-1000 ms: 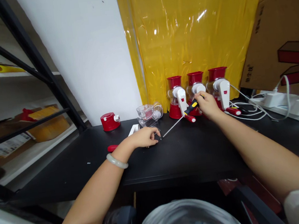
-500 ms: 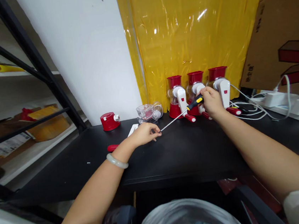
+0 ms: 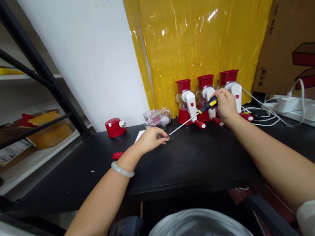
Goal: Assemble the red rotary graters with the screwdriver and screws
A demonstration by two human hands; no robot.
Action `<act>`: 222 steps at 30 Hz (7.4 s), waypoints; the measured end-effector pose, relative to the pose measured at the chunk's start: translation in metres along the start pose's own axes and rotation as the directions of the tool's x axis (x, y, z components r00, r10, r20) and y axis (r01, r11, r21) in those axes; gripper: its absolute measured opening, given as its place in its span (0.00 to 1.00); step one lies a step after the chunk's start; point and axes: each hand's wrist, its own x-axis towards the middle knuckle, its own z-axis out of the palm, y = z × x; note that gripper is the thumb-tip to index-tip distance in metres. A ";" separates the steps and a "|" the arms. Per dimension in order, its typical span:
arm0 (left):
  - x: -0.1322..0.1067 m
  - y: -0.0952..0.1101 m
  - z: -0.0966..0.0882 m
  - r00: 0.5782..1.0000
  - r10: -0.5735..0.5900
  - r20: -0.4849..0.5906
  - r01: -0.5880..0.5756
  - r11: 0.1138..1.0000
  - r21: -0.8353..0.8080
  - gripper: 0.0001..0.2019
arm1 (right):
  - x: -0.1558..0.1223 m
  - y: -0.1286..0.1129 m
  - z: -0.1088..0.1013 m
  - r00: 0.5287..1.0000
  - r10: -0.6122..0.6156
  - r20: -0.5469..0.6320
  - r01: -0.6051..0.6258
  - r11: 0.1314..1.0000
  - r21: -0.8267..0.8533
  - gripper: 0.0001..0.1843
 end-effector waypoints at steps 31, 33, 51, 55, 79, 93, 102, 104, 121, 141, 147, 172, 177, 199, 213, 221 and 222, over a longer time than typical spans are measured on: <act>-0.001 -0.002 0.000 0.999 0.023 -0.025 -0.022 0.999 0.036 0.06 | -0.002 0.001 0.000 0.997 -0.072 0.000 0.072 0.997 -0.005 0.14; -0.002 -0.002 0.000 0.999 0.019 -0.029 -0.018 0.999 0.035 0.06 | -0.002 0.001 0.000 0.997 -0.072 -0.016 0.072 0.997 0.005 0.14; -0.003 0.004 -0.003 1.000 -0.022 -0.015 0.024 0.996 0.090 0.09 | 0.002 0.006 -0.001 0.995 -0.090 -0.042 0.092 0.994 0.063 0.14; -0.004 0.005 -0.003 0.999 -0.032 -0.014 0.034 0.995 0.089 0.09 | 0.002 0.008 -0.001 0.996 -0.086 -0.036 0.088 0.994 0.066 0.14; -0.003 0.010 -0.006 0.999 -0.040 -0.007 0.040 0.944 0.328 0.09 | -0.005 0.003 0.002 0.995 -0.098 0.004 0.098 0.995 0.028 0.13; -0.003 0.008 -0.005 0.997 -0.079 -0.018 0.080 0.926 0.368 0.10 | -0.009 0.000 0.003 0.986 -0.145 0.082 0.144 0.989 0.029 0.16; -0.003 0.006 -0.004 0.998 -0.065 -0.024 0.069 0.933 0.353 0.10 | -0.010 -0.003 0.003 0.990 -0.112 0.087 0.106 0.992 0.071 0.10; -0.003 0.006 -0.004 0.998 -0.062 -0.026 0.067 0.933 0.354 0.10 | -0.010 -0.002 0.003 0.990 -0.105 0.091 0.096 0.991 0.092 0.09; -0.003 0.009 -0.004 0.998 -0.051 -0.028 0.057 0.924 0.378 0.10 | -0.010 0.001 0.003 0.989 -0.096 0.115 0.085 0.991 0.100 0.08; -0.003 0.013 -0.003 1.000 -0.017 -0.021 0.025 0.908 0.418 0.10 | -0.009 0.001 0.002 0.986 -0.123 0.117 0.119 0.992 0.039 0.12; -0.013 0.024 -0.014 0.965 0.160 -0.209 -0.057 0.903 0.426 0.20 | -0.003 0.003 0.002 0.994 -0.088 0.059 0.084 0.994 0.065 0.12; 0.006 -0.028 -0.006 0.822 -0.068 -0.565 0.061 0.998 -0.032 0.44 | 0.030 0.020 -0.016 0.937 0.175 -0.301 -0.060 0.933 0.354 0.12; 0.004 -0.023 -0.005 0.836 -0.002 -0.548 -0.002 1.000 -0.007 0.40 | 0.034 0.018 -0.020 0.885 0.283 -0.369 -0.139 0.918 0.371 0.10; -0.002 -0.013 -0.008 0.895 0.076 -0.439 0.004 0.984 0.179 0.39 | 0.030 0.031 -0.021 0.913 0.200 -0.356 -0.153 0.976 0.156 0.09; -0.002 -0.013 -0.006 0.890 0.155 -0.430 -0.085 0.980 0.177 0.40 | 0.031 0.040 -0.019 0.936 0.145 -0.322 -0.093 0.981 0.171 0.11; -0.002 -0.011 -0.005 0.894 0.170 -0.415 -0.098 0.977 0.189 0.41 | 0.030 0.042 -0.017 0.940 0.145 -0.308 -0.096 0.981 0.168 0.12; -0.002 -0.011 -0.005 0.894 0.171 -0.413 -0.098 0.977 0.191 0.41 | 0.030 0.041 -0.017 0.941 0.147 -0.305 -0.098 0.981 0.170 0.11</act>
